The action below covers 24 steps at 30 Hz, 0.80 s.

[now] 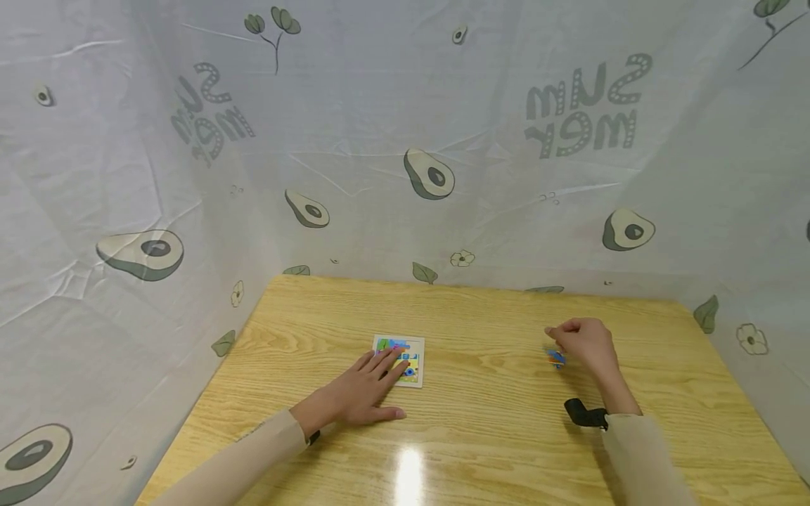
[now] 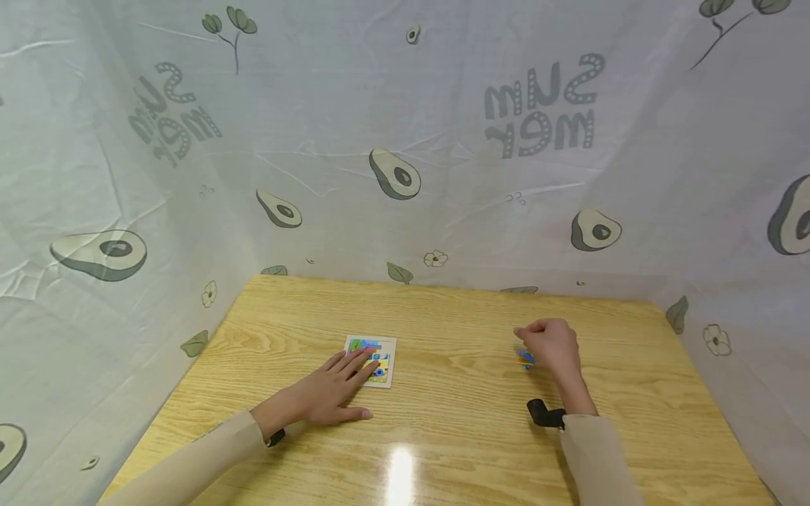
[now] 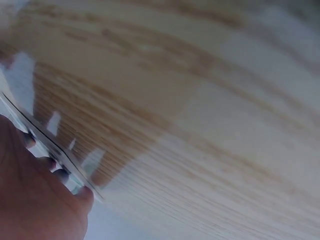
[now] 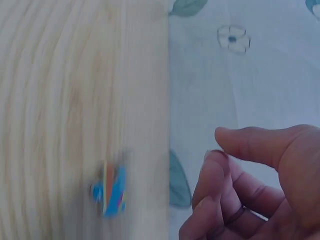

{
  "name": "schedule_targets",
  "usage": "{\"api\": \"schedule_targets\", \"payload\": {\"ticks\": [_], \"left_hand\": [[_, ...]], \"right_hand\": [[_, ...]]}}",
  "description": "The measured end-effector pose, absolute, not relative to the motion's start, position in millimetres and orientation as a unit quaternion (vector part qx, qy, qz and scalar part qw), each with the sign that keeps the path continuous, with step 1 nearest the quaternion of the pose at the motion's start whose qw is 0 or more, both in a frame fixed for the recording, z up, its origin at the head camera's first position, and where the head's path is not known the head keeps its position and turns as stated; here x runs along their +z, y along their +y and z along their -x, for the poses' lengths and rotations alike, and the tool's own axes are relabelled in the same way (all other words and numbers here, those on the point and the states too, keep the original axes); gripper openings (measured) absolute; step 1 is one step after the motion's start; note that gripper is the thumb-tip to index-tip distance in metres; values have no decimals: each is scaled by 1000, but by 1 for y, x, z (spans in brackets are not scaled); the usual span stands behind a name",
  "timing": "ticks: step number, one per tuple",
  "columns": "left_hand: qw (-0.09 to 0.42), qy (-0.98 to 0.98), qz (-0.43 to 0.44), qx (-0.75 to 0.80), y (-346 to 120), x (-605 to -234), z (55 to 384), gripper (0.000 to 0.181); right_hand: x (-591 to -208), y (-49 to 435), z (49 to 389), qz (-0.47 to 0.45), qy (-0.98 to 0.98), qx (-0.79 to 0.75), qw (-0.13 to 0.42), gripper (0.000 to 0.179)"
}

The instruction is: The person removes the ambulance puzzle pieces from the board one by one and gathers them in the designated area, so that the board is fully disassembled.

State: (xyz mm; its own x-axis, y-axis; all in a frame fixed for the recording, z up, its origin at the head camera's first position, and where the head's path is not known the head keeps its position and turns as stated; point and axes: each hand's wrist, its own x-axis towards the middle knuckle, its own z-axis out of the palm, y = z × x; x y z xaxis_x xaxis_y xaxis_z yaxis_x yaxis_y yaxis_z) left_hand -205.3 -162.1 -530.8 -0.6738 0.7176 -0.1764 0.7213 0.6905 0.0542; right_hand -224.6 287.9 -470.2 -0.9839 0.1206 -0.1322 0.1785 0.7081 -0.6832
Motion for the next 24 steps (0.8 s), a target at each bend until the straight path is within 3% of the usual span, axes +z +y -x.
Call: {"api": "schedule_targets", "payload": {"ticks": [11,24], "left_hand": [[112,923,-366,32,-163,-529,203,88],[125,933,-334,50,-163,-527,188,85]], "right_hand": [[-471,229,244,9,906,-423,24,31],[-482,157,263,113,892,-435,58,16]]}}
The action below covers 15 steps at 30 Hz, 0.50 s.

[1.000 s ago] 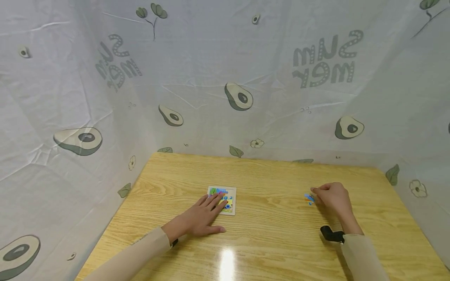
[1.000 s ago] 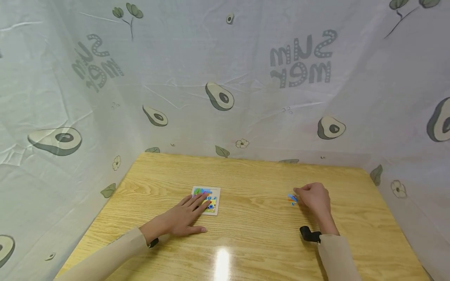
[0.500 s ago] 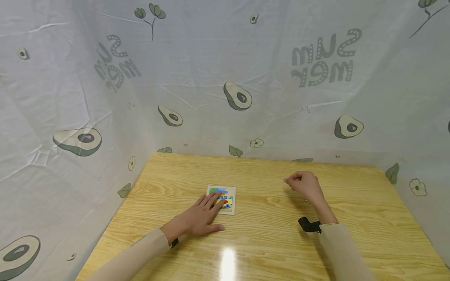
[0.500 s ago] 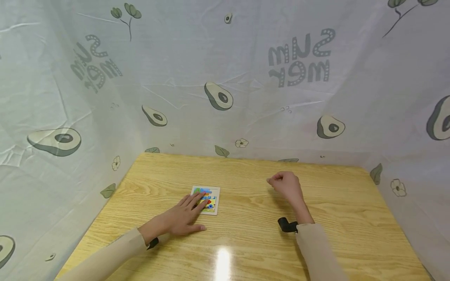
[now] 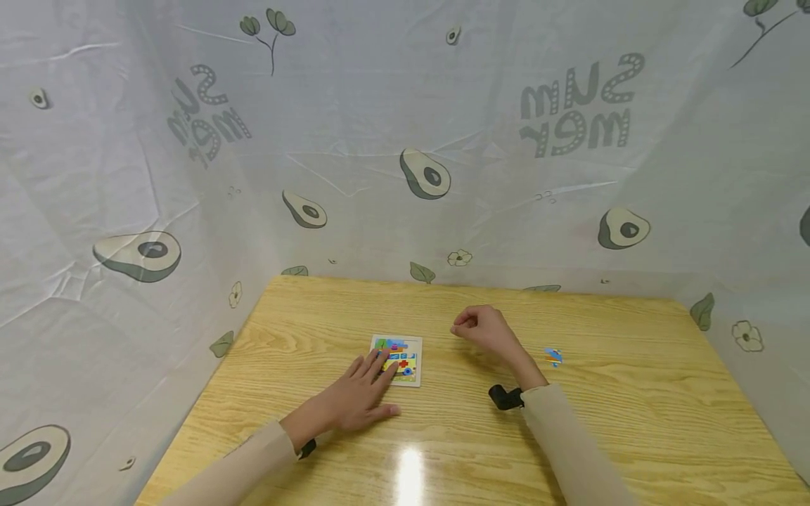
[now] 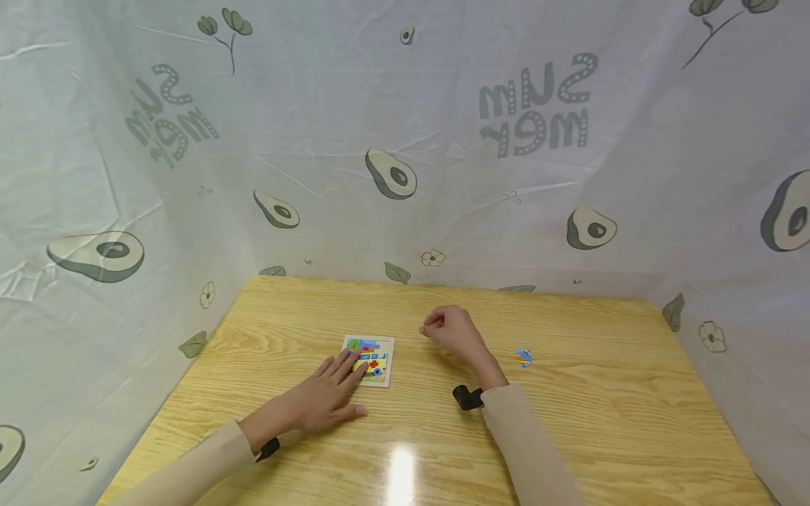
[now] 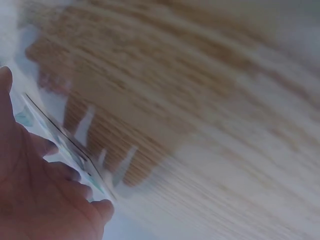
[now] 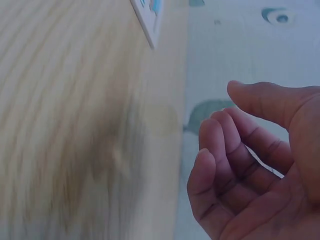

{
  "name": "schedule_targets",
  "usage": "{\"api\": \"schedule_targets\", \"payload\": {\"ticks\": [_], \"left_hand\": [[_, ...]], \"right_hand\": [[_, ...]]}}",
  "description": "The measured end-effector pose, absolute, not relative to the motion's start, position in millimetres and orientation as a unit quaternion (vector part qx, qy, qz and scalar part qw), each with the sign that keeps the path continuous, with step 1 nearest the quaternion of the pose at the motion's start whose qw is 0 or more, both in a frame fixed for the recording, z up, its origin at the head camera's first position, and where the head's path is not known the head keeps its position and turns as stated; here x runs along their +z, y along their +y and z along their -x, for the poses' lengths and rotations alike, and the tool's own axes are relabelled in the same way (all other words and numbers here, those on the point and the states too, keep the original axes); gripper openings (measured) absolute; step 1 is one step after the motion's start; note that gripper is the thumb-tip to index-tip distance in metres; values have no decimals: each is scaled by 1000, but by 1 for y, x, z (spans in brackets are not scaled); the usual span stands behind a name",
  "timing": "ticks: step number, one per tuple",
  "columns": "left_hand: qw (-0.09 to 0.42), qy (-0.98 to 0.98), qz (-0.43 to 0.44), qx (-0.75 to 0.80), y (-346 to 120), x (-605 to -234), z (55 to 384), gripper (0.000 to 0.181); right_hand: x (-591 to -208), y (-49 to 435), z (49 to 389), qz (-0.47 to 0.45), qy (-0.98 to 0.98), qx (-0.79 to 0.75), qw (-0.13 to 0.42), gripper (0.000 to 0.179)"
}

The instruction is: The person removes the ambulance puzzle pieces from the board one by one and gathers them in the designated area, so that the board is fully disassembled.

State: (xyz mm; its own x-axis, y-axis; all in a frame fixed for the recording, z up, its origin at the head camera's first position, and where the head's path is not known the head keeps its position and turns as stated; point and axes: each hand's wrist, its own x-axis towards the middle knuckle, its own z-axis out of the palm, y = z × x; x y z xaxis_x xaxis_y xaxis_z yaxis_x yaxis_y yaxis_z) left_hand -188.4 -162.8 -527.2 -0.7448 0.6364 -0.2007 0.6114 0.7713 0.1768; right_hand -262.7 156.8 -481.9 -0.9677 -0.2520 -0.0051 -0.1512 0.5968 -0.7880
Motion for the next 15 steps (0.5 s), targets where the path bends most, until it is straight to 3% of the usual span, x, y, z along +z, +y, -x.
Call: {"api": "schedule_targets", "payload": {"ticks": [8,15], "left_hand": [[122,935,-329,53,-165,-528,188,83],[133,935,-325,52,-166,-527,187,82]], "right_hand": [[-492,113,266,130,890,-430,74,10],[-505,87,260,134,885,-438,86,16]]}}
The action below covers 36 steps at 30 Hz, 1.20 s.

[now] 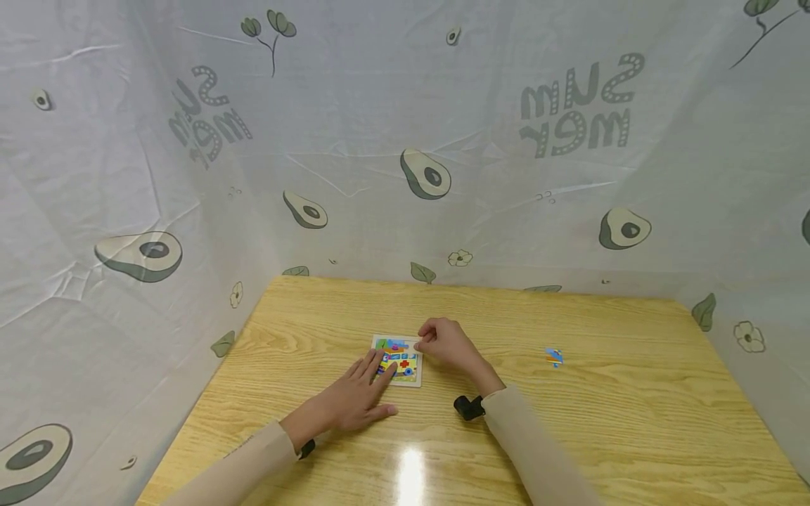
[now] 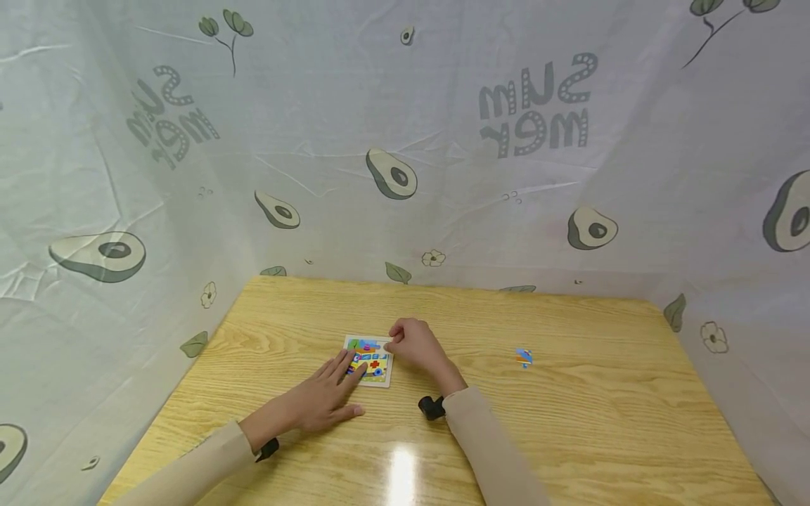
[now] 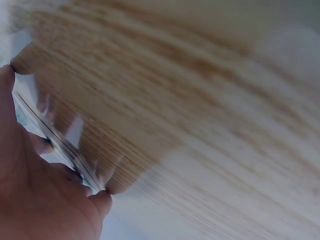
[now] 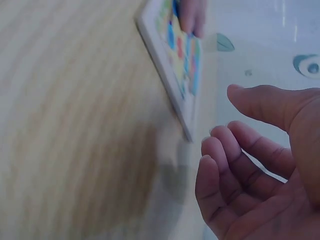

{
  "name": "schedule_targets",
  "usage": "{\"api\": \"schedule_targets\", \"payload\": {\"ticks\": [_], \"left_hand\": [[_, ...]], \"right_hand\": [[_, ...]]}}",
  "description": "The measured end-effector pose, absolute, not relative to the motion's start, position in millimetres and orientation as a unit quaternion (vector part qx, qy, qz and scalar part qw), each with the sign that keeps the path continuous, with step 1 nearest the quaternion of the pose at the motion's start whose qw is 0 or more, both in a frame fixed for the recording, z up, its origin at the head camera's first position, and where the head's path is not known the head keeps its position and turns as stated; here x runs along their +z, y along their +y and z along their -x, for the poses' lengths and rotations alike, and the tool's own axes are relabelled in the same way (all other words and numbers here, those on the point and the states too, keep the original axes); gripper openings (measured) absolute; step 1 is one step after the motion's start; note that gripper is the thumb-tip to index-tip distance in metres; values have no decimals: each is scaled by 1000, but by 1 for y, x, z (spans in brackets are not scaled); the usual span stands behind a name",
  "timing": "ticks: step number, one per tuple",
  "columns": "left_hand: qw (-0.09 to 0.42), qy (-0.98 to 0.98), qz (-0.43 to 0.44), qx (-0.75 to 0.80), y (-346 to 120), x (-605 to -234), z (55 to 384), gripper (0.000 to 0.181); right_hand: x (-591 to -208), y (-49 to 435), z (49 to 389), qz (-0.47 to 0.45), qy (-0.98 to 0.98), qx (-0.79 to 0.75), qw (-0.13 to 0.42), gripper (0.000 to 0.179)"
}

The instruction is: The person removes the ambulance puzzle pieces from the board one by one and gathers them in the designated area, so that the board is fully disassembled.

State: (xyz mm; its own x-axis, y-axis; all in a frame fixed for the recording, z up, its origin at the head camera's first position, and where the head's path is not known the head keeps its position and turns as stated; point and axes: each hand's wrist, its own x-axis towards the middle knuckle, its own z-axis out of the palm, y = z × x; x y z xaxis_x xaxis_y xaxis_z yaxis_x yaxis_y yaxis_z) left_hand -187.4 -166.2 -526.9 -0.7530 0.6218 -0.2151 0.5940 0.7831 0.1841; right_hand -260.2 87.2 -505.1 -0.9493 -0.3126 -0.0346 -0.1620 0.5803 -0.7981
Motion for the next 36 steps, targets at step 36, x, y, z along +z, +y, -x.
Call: {"api": "schedule_targets", "payload": {"ticks": [36], "left_hand": [[106,934,-341,13,-165,-527,186,84]], "right_hand": [[-518,53,254,141,927,-342,60,18]]}}
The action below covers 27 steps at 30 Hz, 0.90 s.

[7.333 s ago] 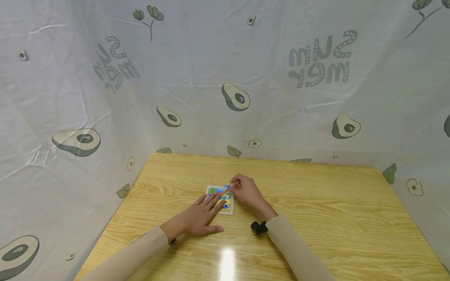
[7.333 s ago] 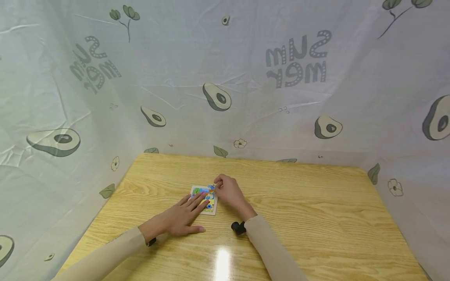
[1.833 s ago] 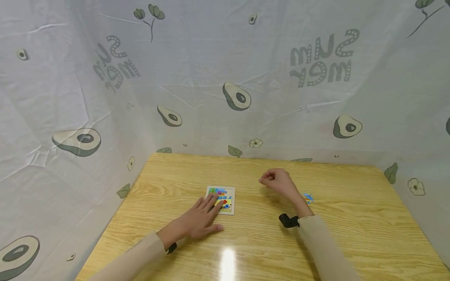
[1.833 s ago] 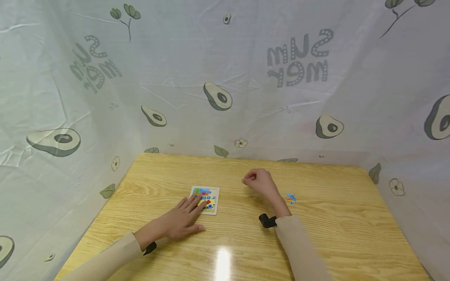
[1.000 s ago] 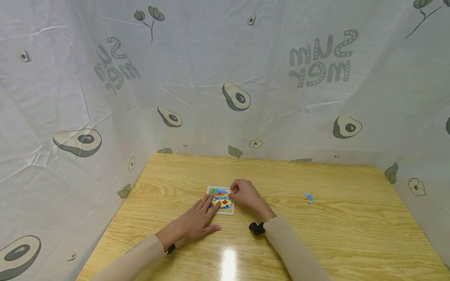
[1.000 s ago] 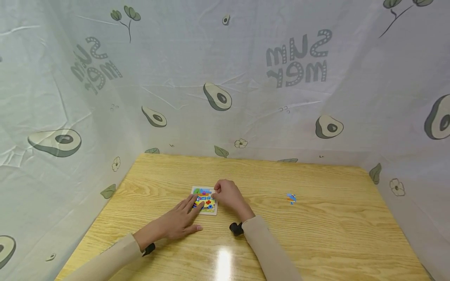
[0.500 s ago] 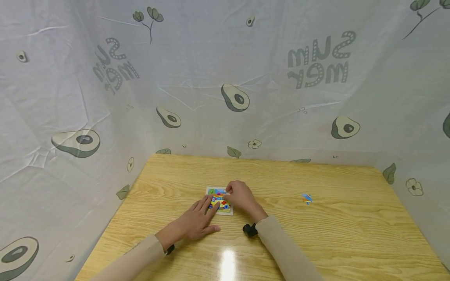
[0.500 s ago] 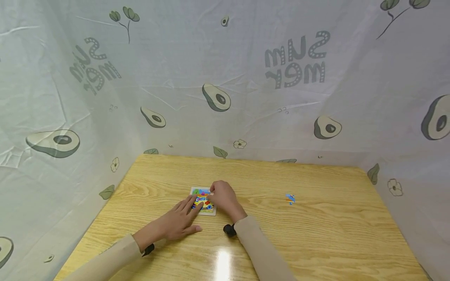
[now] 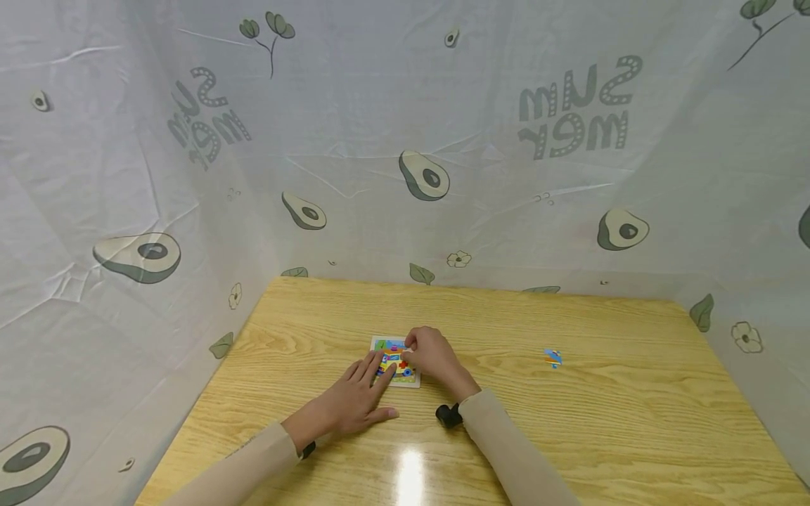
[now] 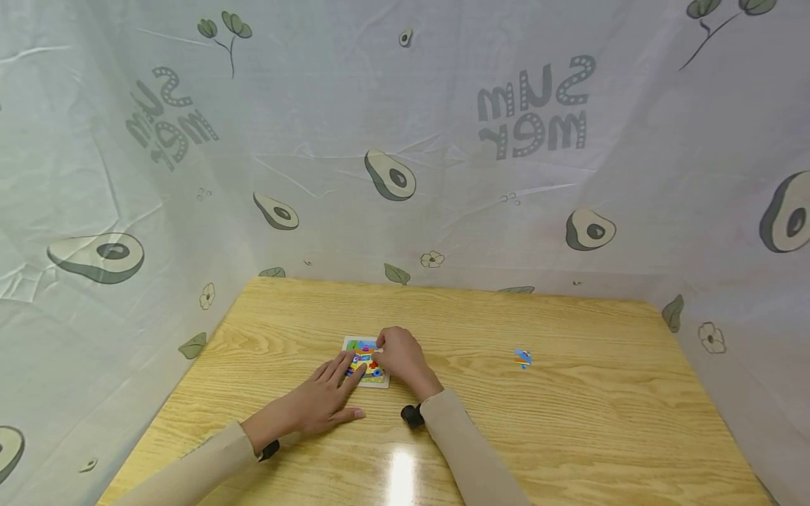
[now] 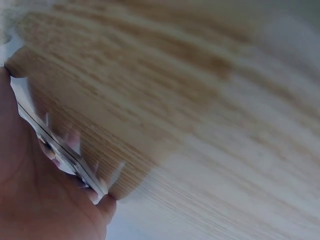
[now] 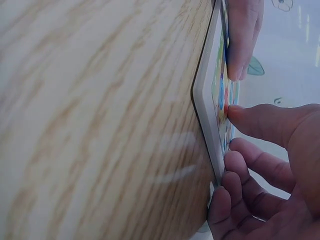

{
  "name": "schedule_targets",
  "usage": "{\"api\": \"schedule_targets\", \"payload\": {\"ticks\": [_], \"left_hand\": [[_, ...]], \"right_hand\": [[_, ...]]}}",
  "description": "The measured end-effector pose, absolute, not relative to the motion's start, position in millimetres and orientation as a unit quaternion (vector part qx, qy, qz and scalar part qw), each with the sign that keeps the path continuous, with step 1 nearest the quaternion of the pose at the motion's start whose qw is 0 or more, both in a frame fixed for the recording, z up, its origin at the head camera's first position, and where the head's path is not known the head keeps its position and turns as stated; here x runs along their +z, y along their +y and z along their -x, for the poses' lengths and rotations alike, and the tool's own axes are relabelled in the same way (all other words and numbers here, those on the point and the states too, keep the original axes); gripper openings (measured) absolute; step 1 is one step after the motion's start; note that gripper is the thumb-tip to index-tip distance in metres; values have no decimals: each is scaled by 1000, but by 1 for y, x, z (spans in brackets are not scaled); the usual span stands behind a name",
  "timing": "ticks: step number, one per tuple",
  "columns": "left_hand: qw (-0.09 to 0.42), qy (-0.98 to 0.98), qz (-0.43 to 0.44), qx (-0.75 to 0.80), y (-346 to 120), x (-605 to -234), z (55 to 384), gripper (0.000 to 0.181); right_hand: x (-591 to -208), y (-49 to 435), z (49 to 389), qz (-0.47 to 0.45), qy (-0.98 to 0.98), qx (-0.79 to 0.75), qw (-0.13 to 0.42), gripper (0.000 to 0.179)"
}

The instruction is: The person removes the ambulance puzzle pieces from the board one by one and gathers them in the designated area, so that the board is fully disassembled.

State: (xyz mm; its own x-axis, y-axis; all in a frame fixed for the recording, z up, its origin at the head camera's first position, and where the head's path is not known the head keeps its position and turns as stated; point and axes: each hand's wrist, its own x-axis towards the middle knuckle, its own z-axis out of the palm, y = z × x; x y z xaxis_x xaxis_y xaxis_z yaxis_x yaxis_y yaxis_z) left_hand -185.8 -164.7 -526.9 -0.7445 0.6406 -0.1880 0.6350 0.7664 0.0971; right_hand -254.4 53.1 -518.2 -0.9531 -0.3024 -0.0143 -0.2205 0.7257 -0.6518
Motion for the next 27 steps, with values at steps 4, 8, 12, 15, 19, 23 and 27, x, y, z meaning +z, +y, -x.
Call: {"api": "schedule_targets", "payload": {"ticks": [4,8,12,15,19,23,27], "left_hand": [[99,934,-344,1,-164,-528,187,84],[95,935,-341,-12,-163,-528,188,85],[96,936,-338,-15,-162,-527,190,86],[96,937,-337,-13,-162,-527,190,86],[99,937,-334,-5,-162,-525,189,85],[104,938,-331,-1,-161,-523,190,86],[108,938,-329,0,-161,-522,190,87]], "right_hand": [[-517,53,254,145,927,-341,60,17],[-518,53,254,139,926,-346,63,18],[-520,53,254,133,925,-351,69,18],[-522,53,254,129,924,-352,73,18],[-523,52,255,124,924,-354,76,19],[-523,52,256,124,924,-353,79,19],[-523,52,255,122,923,-355,86,18]]}}
